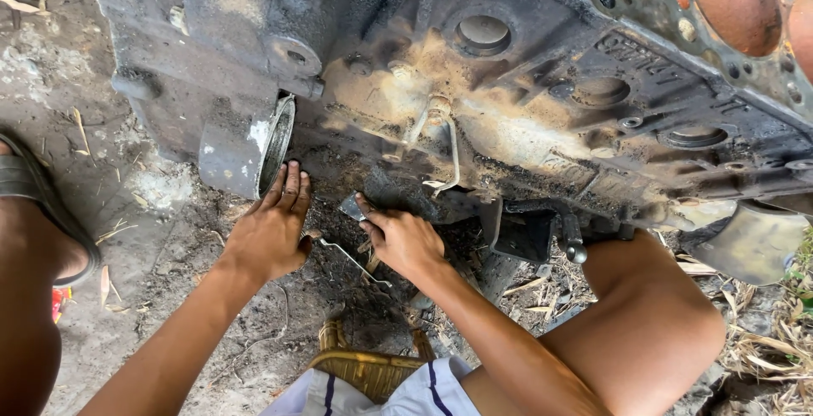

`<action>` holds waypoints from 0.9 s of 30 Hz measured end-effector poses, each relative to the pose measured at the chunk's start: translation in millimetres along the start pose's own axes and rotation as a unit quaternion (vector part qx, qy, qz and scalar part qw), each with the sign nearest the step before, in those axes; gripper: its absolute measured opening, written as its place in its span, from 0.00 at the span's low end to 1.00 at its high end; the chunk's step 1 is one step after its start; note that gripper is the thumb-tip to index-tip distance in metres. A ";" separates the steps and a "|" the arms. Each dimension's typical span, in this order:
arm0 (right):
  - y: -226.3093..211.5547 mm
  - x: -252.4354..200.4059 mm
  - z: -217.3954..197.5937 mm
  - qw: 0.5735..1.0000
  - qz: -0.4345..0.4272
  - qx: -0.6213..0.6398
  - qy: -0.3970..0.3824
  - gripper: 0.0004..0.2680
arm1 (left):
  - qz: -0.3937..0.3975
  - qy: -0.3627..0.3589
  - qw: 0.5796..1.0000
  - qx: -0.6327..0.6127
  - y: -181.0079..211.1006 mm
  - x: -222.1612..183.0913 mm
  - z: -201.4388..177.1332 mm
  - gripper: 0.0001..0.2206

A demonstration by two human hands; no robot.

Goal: Scraping dirt and grime off a rusty engine block using a hand tool

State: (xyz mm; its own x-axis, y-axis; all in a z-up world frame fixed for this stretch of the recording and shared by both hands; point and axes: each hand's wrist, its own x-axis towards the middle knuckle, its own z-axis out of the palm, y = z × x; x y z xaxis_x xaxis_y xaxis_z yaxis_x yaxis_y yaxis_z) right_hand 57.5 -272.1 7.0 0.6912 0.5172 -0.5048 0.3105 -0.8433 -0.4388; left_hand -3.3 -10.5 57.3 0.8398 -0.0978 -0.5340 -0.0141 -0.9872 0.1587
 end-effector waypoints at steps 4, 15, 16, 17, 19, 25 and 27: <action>12.8 2.4 17.1 0.995 -0.040 0.064 0.066 0.14 | 0.000 -0.004 1.000 0.001 -2.1 1.3 5.7 0.49; -62.6 -8.1 -8.6 0.958 -0.092 0.189 0.195 0.17 | -0.013 -0.050 0.998 -0.027 -0.7 -5.6 -8.4 0.48; -53.5 -5.7 -6.9 0.967 -0.081 0.150 0.187 0.16 | -0.012 -0.051 0.998 -0.019 0.3 -2.7 -7.5 0.47; -44.2 -3.8 -5.4 0.975 -0.070 0.111 0.178 0.14 | -0.010 -0.051 0.999 -0.011 1.8 -0.1 -6.8 0.47; -51.1 -8.2 -13.0 0.974 -0.073 0.100 0.188 0.17 | -0.005 -0.054 0.998 -0.012 3.1 -0.2 -12.3 0.48; -27.9 -1.5 11.3 0.976 -0.102 0.057 0.183 0.22 | -0.011 -0.063 0.997 -0.049 3.0 -21.2 -54.3 0.42; -23.6 -5.8 2.6 0.982 -0.088 0.052 0.161 0.22 | -0.012 -0.066 0.996 -0.053 2.6 -22.2 -60.9 0.38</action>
